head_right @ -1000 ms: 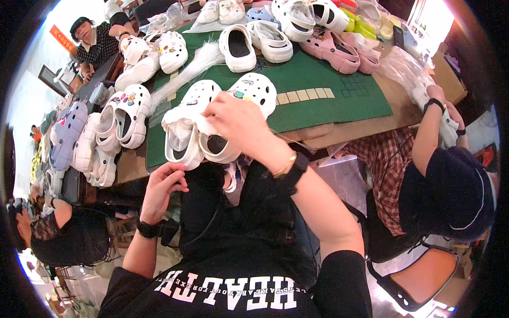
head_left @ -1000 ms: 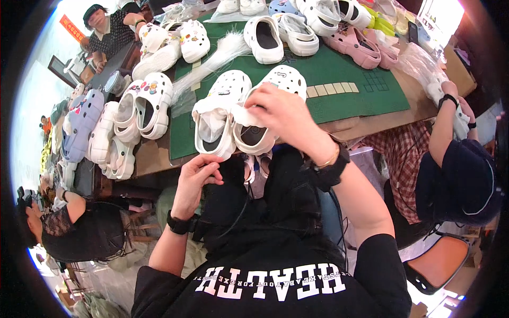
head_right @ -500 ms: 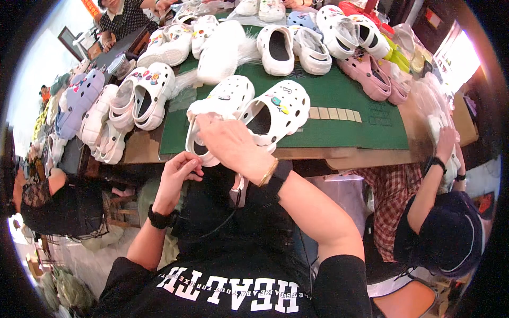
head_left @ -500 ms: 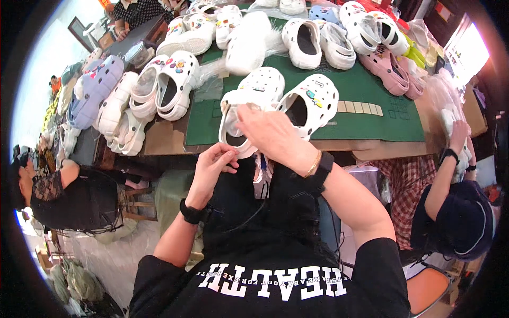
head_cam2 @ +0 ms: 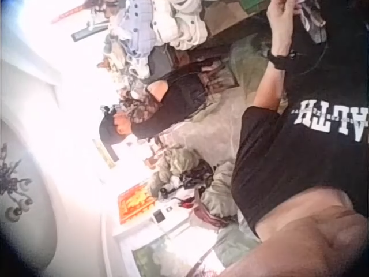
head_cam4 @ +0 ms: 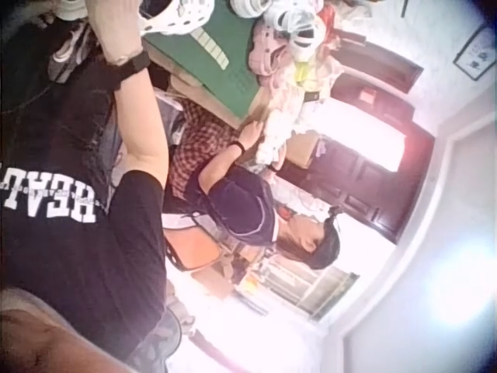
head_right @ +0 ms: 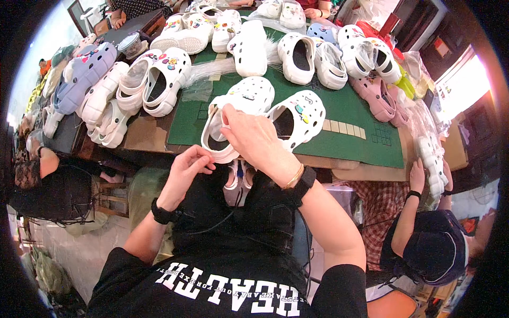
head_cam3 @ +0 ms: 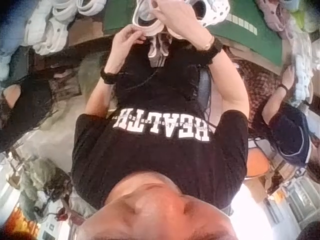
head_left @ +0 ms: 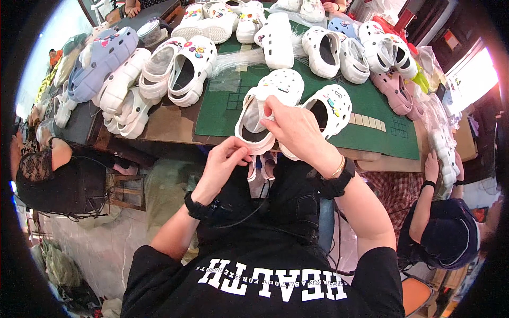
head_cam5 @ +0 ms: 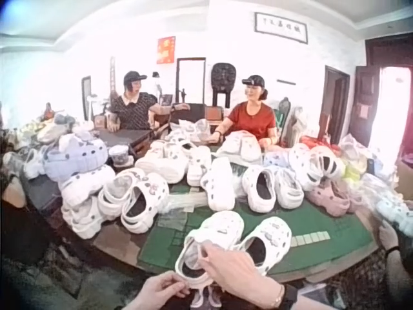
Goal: The recorder is inspecting and assembling white clogs, checking the soles and straps.
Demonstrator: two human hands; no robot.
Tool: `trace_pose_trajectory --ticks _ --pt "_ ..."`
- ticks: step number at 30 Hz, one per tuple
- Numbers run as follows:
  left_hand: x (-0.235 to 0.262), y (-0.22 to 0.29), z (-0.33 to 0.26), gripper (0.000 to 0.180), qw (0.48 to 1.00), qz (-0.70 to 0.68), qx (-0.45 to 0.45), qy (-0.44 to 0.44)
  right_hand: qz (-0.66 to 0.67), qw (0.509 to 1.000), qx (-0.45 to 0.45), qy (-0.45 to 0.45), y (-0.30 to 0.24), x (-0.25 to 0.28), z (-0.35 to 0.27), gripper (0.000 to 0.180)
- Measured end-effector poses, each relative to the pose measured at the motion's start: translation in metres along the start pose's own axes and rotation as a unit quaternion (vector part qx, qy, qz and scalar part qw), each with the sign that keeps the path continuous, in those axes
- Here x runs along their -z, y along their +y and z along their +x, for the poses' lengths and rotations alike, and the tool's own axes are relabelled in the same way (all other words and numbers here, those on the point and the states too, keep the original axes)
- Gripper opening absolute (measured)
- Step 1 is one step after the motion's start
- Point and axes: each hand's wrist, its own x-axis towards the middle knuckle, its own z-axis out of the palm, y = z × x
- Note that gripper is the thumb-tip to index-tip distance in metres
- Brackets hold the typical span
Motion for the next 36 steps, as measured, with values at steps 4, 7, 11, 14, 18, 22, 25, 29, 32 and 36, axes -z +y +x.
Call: trace_pose_trajectory --ticks 4,7,11,14,18,22,25,29,32,36 --pt "0.018 -0.001 -0.001 0.016 0.999 -0.002 -0.019 0.034 -0.026 0.999 0.042 -0.007 -0.001 0.006 -0.006 0.017" --pt "0.019 0.001 -0.001 0.017 0.999 0.005 -0.031 0.020 -0.011 0.999 0.035 -0.033 0.003 0.003 -0.007 0.013" --pt "0.011 0.008 0.001 0.014 0.999 -0.012 -0.041 0.022 -0.030 0.995 0.043 -0.089 0.008 -0.012 -0.010 0.012" --pt "0.010 0.007 0.004 0.014 0.999 -0.007 -0.049 0.016 -0.067 0.985 0.082 -0.138 0.014 -0.026 -0.012 0.015" --pt "0.016 0.004 0.002 0.015 0.998 0.023 -0.050 0.017 0.013 0.991 0.074 -0.112 0.013 -0.026 -0.011 0.021" --pt "0.015 -0.001 0.001 0.016 0.999 0.025 -0.034 0.018 -0.009 0.987 0.103 -0.120 0.009 -0.028 -0.008 0.021" --pt "0.016 0.001 -0.001 0.016 0.998 0.041 -0.031 0.027 0.032 0.997 0.043 -0.054 0.005 -0.029 -0.005 0.023" --pt "0.013 0.000 0.003 0.016 0.998 0.057 -0.025 0.010 0.016 0.993 0.100 -0.067 0.016 -0.032 -0.009 0.022" --pt "0.014 -0.003 0.004 0.015 0.999 0.040 -0.009 0.006 0.044 0.989 0.122 -0.072 0.015 -0.031 -0.008 0.022" --pt "0.013 -0.003 0.002 0.015 0.999 0.026 -0.021 0.007 0.044 0.993 0.101 -0.050 0.020 -0.040 -0.010 0.020"
